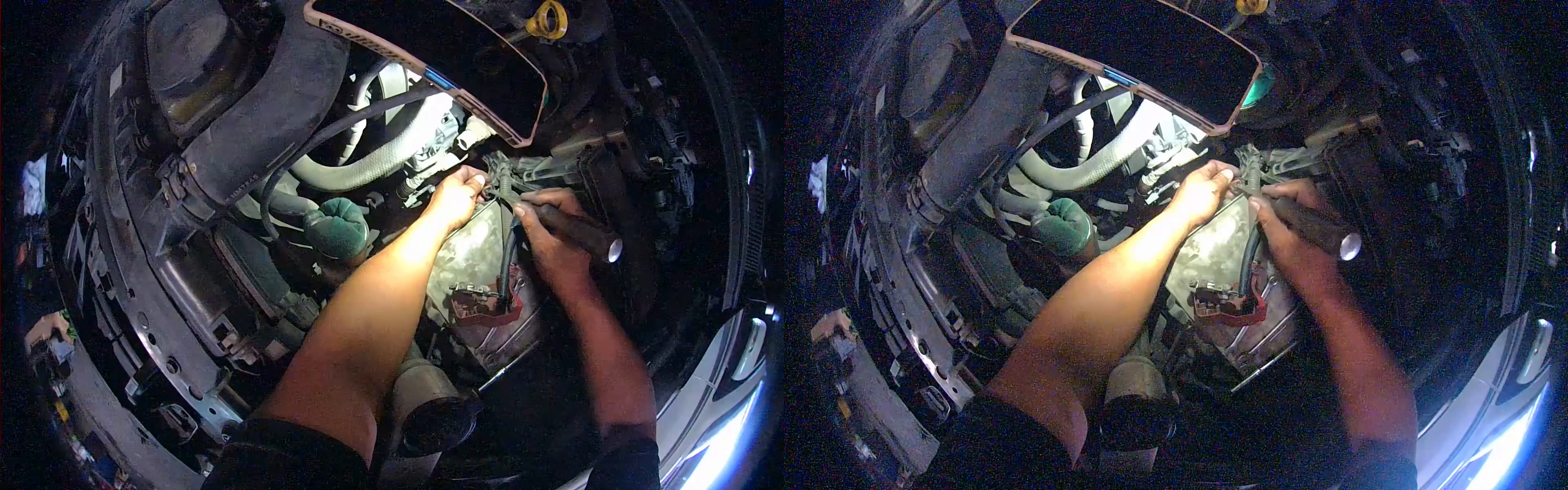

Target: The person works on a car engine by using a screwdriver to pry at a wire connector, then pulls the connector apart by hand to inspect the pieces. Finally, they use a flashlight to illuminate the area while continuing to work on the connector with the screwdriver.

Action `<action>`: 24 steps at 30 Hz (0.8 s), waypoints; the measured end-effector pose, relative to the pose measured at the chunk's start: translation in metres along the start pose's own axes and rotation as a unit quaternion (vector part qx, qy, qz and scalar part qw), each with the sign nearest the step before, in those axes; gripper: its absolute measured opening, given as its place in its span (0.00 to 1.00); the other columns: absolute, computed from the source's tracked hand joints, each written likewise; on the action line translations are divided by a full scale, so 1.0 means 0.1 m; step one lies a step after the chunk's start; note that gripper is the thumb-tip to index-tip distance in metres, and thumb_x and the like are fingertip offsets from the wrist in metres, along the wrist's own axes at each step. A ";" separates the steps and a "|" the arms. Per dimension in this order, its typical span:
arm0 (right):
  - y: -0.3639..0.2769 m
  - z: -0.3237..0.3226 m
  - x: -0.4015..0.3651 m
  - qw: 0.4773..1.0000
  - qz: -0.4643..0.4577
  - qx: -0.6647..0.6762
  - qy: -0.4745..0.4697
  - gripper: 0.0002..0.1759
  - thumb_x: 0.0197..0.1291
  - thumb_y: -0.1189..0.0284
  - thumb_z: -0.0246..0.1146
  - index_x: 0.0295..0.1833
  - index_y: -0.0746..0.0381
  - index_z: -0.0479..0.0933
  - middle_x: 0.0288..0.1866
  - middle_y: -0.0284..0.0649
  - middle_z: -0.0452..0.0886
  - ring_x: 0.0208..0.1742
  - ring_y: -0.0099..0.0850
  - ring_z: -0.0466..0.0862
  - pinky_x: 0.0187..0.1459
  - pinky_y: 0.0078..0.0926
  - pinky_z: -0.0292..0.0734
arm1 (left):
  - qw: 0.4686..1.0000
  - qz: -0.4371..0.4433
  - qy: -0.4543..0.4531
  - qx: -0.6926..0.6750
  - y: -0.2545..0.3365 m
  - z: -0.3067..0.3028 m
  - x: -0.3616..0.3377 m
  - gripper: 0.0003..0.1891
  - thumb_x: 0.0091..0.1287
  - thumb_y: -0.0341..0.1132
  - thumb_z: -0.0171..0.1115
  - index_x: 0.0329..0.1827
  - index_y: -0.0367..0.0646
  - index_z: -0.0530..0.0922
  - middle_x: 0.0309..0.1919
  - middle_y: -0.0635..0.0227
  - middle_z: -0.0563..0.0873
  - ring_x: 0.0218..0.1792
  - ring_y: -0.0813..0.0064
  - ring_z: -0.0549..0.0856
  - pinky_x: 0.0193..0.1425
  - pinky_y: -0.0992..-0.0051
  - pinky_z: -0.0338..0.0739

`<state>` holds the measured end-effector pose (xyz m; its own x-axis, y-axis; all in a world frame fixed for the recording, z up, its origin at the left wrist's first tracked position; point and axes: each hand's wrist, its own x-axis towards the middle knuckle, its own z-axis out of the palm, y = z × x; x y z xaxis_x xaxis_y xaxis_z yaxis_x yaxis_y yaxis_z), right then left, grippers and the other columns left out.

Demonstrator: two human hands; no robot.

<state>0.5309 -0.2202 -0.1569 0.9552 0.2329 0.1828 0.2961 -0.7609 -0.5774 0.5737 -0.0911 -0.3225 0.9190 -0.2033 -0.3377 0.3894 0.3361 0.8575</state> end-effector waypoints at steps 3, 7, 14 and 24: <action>0.01 0.01 -0.01 1.000 0.014 0.013 0.014 0.10 0.57 0.72 0.73 0.43 0.60 0.81 0.40 0.41 0.85 0.44 0.34 0.86 0.49 0.34 0.80 | 1.000 -0.004 0.003 0.008 0.00 0.00 0.00 0.11 0.77 0.35 0.55 0.53 0.37 0.79 0.41 0.67 0.86 0.39 0.79 0.80 0.51 0.75 0.76; 0.01 0.02 -0.01 1.000 0.013 -0.007 0.006 0.11 0.57 0.72 0.73 0.43 0.61 0.81 0.40 0.41 0.85 0.43 0.35 0.86 0.49 0.34 0.80 | 1.000 -0.014 -0.001 0.004 0.03 0.00 -0.02 0.11 0.77 0.35 0.56 0.53 0.37 0.79 0.41 0.67 0.86 0.40 0.79 0.80 0.51 0.75 0.76; 0.02 0.02 -0.01 1.000 0.017 -0.006 0.007 0.12 0.57 0.69 0.74 0.44 0.60 0.81 0.40 0.43 0.86 0.43 0.36 0.87 0.48 0.35 0.81 | 1.000 -0.012 0.004 0.023 0.02 0.00 -0.02 0.12 0.76 0.36 0.57 0.53 0.37 0.79 0.40 0.68 0.86 0.39 0.80 0.80 0.49 0.75 0.76; 0.00 0.01 -0.01 0.999 0.026 -0.019 -0.004 0.11 0.59 0.73 0.73 0.44 0.61 0.79 0.42 0.43 0.87 0.46 0.35 0.87 0.52 0.34 0.80 | 0.999 -0.013 0.008 0.028 0.04 0.00 -0.03 0.12 0.75 0.36 0.57 0.54 0.37 0.79 0.38 0.69 0.85 0.37 0.80 0.79 0.47 0.76 0.75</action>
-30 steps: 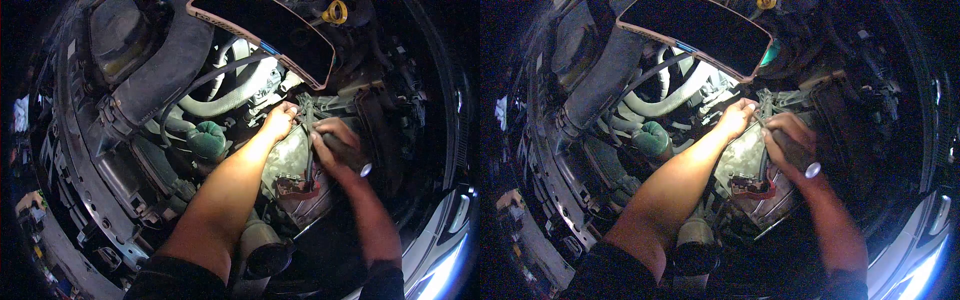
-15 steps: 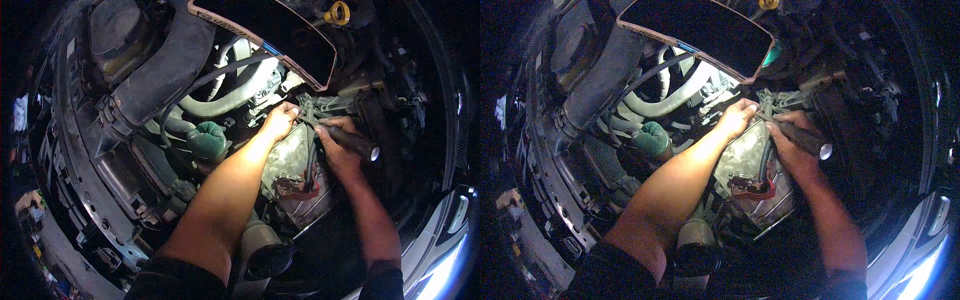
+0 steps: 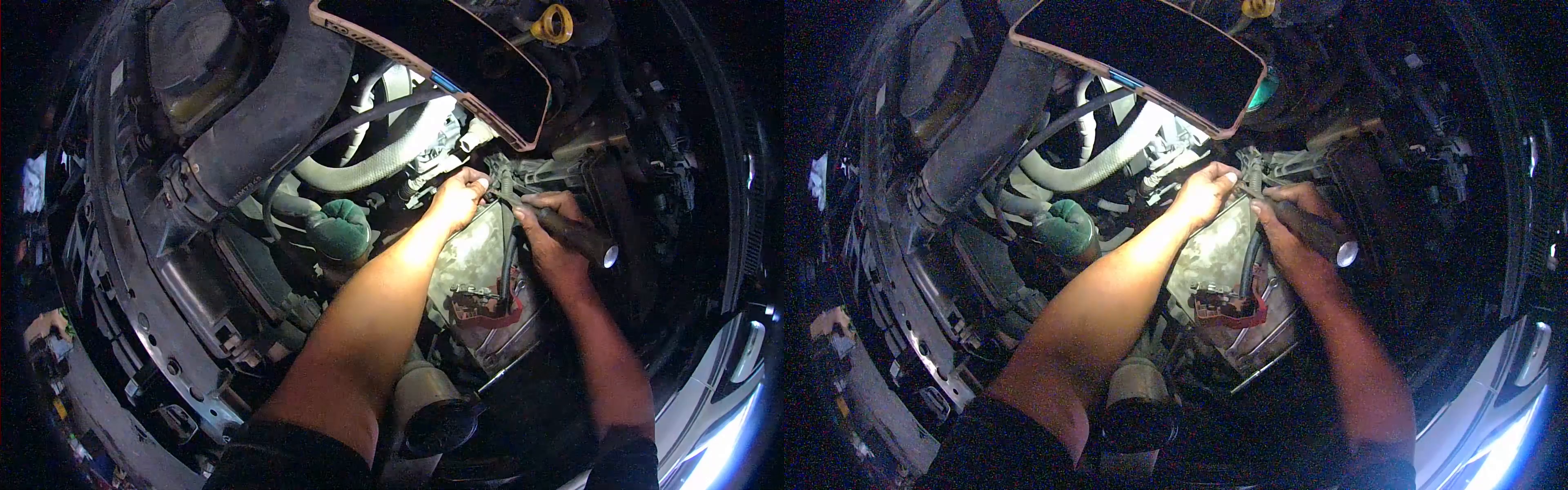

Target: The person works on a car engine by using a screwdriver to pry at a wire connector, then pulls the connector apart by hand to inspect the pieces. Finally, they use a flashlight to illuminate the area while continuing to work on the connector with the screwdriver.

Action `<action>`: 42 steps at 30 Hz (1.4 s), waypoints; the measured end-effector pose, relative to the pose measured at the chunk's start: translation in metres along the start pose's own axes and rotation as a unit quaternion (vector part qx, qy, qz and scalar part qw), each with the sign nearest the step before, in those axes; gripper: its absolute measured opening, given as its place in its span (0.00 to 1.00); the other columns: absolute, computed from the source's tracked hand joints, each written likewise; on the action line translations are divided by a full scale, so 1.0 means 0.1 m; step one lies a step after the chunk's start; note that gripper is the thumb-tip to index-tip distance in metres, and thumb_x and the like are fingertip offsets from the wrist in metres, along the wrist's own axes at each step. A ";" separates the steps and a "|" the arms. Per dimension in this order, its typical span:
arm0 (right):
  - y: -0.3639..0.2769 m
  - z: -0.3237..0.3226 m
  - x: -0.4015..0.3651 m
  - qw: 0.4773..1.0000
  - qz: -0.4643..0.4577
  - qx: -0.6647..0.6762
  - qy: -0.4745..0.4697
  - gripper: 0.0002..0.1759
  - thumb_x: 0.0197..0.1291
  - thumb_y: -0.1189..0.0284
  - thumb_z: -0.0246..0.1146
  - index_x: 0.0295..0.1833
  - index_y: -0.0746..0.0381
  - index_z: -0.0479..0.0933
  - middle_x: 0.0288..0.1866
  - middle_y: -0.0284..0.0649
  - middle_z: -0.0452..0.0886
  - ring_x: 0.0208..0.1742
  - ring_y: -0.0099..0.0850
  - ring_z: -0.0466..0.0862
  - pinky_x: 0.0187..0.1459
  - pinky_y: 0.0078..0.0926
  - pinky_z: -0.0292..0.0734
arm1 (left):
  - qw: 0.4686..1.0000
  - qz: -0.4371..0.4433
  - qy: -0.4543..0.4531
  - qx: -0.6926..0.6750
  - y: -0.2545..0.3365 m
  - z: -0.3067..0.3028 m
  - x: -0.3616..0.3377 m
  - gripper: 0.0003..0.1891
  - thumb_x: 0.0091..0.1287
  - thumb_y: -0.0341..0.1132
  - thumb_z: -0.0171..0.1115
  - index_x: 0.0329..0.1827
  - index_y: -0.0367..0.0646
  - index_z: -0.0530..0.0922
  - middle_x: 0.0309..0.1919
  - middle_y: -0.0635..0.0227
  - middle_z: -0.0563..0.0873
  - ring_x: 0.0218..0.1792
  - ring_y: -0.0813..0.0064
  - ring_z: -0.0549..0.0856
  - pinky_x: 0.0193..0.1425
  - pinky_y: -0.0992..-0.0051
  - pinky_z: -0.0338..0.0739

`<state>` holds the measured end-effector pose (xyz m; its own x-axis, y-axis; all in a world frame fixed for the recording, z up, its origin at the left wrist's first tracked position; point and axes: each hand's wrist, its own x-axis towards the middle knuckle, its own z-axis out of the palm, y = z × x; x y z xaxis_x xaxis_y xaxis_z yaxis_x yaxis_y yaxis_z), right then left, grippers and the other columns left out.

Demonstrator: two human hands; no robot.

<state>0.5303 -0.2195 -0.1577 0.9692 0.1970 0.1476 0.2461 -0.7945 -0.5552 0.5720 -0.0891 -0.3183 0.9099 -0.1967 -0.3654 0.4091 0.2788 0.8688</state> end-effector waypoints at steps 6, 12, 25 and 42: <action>-0.05 -0.02 0.01 1.000 0.006 -0.014 -0.010 0.10 0.58 0.74 0.73 0.42 0.61 0.78 0.42 0.43 0.87 0.46 0.34 0.87 0.53 0.35 0.80 | 1.000 0.015 -0.002 0.015 -0.06 -0.01 0.05 0.12 0.76 0.35 0.57 0.54 0.36 0.79 0.40 0.68 0.85 0.38 0.79 0.80 0.49 0.75 0.76; -0.03 -0.03 0.01 0.998 0.007 -0.063 -0.031 0.11 0.58 0.74 0.73 0.42 0.62 0.78 0.42 0.43 0.87 0.46 0.34 0.87 0.50 0.35 0.81 | 0.999 0.007 -0.001 0.039 -0.03 -0.01 0.01 0.12 0.76 0.35 0.58 0.54 0.35 0.78 0.41 0.67 0.85 0.41 0.78 0.80 0.52 0.74 0.75; 0.05 0.00 0.01 1.000 -0.001 -0.011 0.013 0.11 0.57 0.70 0.74 0.43 0.60 0.81 0.39 0.41 0.85 0.43 0.36 0.86 0.48 0.35 0.80 | 1.000 0.006 -0.004 -0.021 0.00 0.01 -0.01 0.12 0.77 0.35 0.54 0.55 0.36 0.78 0.41 0.67 0.85 0.38 0.79 0.79 0.49 0.76 0.75; 0.00 0.01 -0.05 1.000 0.023 -0.009 0.005 0.12 0.60 0.72 0.73 0.42 0.63 0.77 0.41 0.43 0.86 0.44 0.33 0.86 0.50 0.34 0.80 | 0.999 0.010 -0.016 -0.045 -0.07 0.01 0.04 0.11 0.77 0.33 0.55 0.54 0.39 0.80 0.43 0.68 0.85 0.42 0.80 0.80 0.52 0.76 0.75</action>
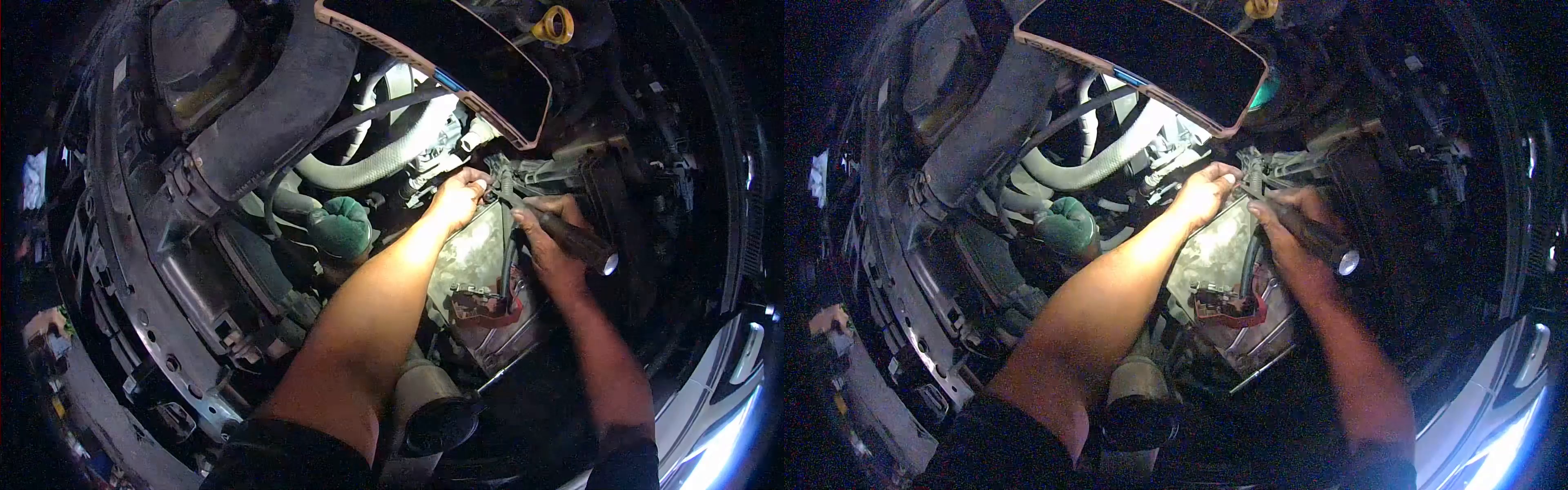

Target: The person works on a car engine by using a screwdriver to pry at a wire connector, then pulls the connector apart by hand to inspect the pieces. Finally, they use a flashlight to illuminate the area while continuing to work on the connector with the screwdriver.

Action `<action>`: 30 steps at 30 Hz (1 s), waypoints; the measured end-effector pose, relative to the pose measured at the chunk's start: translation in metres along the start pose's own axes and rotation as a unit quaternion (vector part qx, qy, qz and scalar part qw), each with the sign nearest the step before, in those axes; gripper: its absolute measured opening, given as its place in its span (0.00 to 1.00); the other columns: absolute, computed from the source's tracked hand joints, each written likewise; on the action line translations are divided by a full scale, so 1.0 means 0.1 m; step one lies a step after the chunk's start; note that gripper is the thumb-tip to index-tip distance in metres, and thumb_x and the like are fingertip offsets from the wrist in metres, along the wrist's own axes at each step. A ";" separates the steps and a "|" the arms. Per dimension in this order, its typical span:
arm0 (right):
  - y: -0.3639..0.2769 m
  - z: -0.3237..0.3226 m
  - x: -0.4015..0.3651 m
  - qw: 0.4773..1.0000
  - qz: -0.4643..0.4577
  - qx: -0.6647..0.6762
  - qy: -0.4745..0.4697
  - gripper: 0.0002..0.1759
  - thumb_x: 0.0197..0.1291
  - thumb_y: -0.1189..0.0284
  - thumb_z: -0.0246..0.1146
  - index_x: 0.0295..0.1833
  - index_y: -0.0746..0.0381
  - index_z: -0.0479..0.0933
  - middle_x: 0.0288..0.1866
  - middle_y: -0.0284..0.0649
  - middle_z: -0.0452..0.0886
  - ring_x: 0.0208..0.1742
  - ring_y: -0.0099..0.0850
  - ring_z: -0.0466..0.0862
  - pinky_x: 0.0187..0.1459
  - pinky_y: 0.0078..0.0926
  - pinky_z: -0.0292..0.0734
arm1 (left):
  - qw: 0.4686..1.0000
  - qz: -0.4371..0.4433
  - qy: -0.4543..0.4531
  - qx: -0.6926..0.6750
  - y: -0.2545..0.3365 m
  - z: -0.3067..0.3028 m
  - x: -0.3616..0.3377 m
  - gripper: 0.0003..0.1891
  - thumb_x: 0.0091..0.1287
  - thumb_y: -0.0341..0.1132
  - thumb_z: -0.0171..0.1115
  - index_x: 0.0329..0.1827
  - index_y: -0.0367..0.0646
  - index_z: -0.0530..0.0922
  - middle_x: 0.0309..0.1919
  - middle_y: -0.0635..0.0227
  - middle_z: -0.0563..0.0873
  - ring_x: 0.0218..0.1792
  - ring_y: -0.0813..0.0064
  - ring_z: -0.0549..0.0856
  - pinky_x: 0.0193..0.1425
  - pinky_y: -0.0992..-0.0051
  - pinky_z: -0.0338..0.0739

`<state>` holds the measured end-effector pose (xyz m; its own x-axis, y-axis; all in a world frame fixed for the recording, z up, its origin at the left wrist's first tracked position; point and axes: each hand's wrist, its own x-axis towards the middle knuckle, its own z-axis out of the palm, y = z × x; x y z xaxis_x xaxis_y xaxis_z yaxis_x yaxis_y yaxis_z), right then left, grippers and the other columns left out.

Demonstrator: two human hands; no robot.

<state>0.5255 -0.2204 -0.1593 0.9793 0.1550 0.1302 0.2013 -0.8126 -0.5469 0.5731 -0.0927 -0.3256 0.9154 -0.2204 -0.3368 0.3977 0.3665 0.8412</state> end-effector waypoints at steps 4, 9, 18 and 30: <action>0.01 0.00 0.00 0.999 -0.038 -0.007 -0.002 0.13 0.59 0.72 0.74 0.42 0.62 0.76 0.42 0.45 0.87 0.45 0.36 0.87 0.50 0.36 0.81 | 1.000 -0.012 0.007 0.025 -0.01 -0.01 0.01 0.11 0.76 0.33 0.56 0.54 0.38 0.80 0.43 0.68 0.86 0.43 0.78 0.81 0.53 0.75 0.76; 0.03 0.03 0.03 0.995 -0.093 0.009 -0.018 0.14 0.58 0.71 0.74 0.42 0.62 0.75 0.42 0.46 0.86 0.46 0.41 0.87 0.50 0.39 0.81 | 0.998 0.003 0.016 0.058 0.09 -0.01 -0.07 0.10 0.75 0.34 0.57 0.52 0.37 0.80 0.40 0.68 0.86 0.41 0.78 0.81 0.52 0.76 0.76; -0.03 -0.06 0.12 0.997 -0.066 0.021 -0.041 0.13 0.55 0.74 0.70 0.45 0.60 0.77 0.42 0.45 0.85 0.46 0.42 0.87 0.50 0.38 0.80 | 1.000 -0.001 0.015 0.013 0.01 -0.01 0.00 0.11 0.76 0.36 0.56 0.51 0.38 0.79 0.38 0.70 0.84 0.38 0.79 0.80 0.50 0.76 0.76; -0.05 -0.03 0.07 0.999 0.014 -0.018 0.037 0.10 0.56 0.74 0.72 0.42 0.59 0.79 0.38 0.40 0.84 0.39 0.34 0.85 0.45 0.34 0.80 | 0.997 -0.017 0.024 -0.073 -0.02 0.01 0.06 0.07 0.76 0.37 0.57 0.46 0.44 0.79 0.35 0.73 0.84 0.36 0.81 0.78 0.46 0.79 0.72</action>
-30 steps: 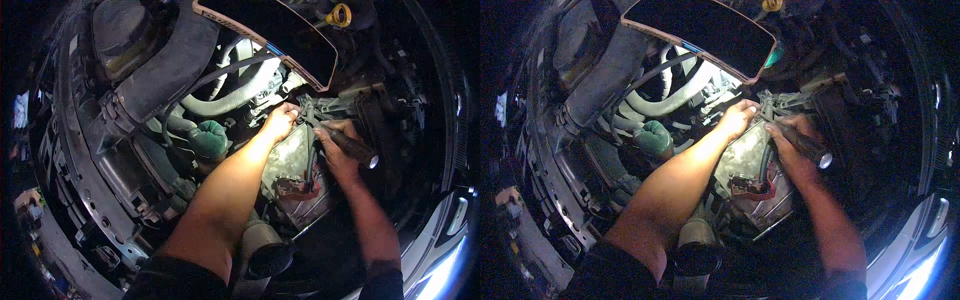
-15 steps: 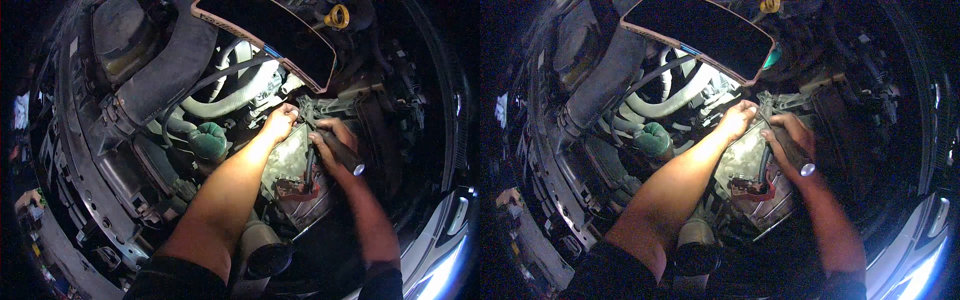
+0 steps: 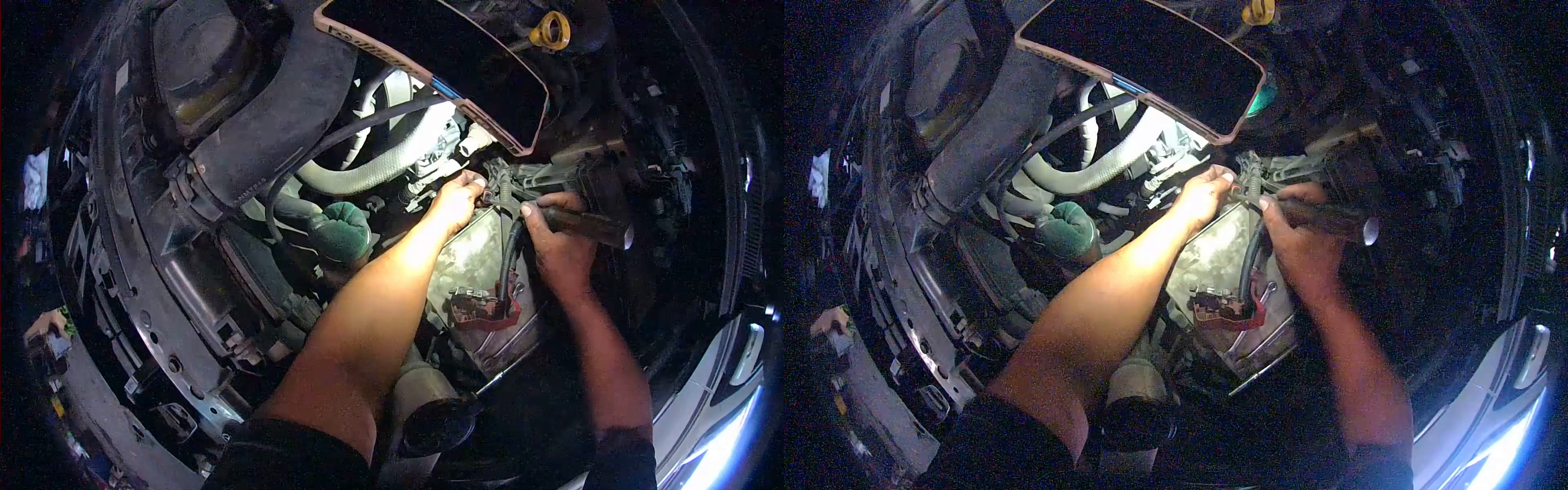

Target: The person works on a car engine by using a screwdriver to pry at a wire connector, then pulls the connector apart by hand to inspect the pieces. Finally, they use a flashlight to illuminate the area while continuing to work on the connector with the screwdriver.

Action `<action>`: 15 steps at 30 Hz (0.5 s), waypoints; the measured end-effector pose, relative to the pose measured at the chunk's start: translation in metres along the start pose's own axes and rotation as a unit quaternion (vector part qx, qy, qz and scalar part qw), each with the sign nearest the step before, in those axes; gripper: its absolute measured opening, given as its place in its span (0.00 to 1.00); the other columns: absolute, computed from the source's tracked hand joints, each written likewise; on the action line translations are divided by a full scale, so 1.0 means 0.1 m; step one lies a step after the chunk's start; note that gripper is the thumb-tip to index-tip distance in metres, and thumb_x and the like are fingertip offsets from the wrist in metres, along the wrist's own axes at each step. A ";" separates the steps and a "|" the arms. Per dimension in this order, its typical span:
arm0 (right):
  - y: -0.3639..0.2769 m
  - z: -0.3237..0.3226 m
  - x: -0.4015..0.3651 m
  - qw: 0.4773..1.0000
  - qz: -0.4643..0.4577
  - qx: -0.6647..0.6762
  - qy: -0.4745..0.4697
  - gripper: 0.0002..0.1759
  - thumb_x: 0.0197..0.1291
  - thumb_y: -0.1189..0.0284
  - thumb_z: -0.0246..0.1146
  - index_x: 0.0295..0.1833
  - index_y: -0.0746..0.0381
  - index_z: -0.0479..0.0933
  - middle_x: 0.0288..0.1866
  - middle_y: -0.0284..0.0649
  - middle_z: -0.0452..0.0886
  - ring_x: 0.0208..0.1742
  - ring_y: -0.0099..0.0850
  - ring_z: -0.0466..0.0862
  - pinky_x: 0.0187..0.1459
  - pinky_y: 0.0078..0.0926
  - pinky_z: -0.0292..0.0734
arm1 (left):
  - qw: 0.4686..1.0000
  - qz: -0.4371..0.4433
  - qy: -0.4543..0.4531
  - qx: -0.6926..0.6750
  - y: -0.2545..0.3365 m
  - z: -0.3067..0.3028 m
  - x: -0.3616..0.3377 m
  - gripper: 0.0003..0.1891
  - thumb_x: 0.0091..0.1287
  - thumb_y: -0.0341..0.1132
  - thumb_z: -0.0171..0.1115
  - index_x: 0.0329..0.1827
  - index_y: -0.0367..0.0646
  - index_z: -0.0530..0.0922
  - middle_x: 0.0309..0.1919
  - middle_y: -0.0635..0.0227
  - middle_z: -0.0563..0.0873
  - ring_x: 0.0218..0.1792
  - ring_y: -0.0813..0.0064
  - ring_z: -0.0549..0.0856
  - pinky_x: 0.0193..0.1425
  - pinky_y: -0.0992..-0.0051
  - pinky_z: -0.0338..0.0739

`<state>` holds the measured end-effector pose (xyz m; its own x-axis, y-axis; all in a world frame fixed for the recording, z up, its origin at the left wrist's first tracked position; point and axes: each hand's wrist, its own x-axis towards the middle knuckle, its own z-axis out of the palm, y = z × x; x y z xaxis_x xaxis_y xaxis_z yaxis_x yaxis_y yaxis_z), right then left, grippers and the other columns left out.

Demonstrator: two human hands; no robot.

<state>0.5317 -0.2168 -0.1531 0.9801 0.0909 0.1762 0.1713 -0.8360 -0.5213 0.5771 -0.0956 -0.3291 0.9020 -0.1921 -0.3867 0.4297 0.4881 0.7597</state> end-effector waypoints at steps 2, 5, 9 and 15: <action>0.01 0.00 0.00 0.999 0.003 0.038 -0.017 0.09 0.57 0.73 0.72 0.42 0.59 0.79 0.37 0.40 0.84 0.38 0.33 0.84 0.43 0.34 0.79 | 1.000 -0.008 -0.001 -0.005 0.00 -0.01 -0.01 0.06 0.76 0.36 0.57 0.46 0.45 0.78 0.35 0.73 0.83 0.35 0.81 0.77 0.45 0.80 0.72; 0.00 0.00 -0.01 0.999 -0.011 0.020 -0.030 0.08 0.59 0.73 0.72 0.41 0.59 0.79 0.36 0.40 0.84 0.37 0.34 0.84 0.43 0.34 0.79 | 1.000 -0.006 -0.005 0.000 -0.01 -0.01 0.00 0.06 0.75 0.36 0.57 0.46 0.45 0.78 0.35 0.73 0.83 0.34 0.82 0.77 0.43 0.80 0.71; 0.02 0.00 -0.02 0.999 -0.009 0.005 -0.048 0.07 0.61 0.73 0.70 0.43 0.61 0.80 0.39 0.38 0.84 0.41 0.28 0.83 0.48 0.29 0.78 | 1.000 -0.004 -0.012 -0.018 -0.07 -0.02 0.04 0.06 0.75 0.35 0.57 0.46 0.44 0.78 0.34 0.73 0.83 0.33 0.82 0.76 0.42 0.80 0.71; -0.03 -0.01 -0.03 0.999 0.008 0.007 -0.052 0.08 0.60 0.72 0.71 0.43 0.60 0.80 0.38 0.40 0.85 0.40 0.31 0.84 0.47 0.32 0.79 | 1.000 -0.005 0.000 0.010 -0.05 -0.02 0.02 0.06 0.75 0.35 0.56 0.47 0.44 0.78 0.34 0.74 0.82 0.32 0.83 0.75 0.40 0.80 0.70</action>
<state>0.5286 -0.2156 -0.1511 0.9876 0.1342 0.0813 0.1568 -0.8299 -0.5354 0.5771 -0.0971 -0.3346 0.8977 -0.1972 -0.3940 0.4393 0.4688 0.7663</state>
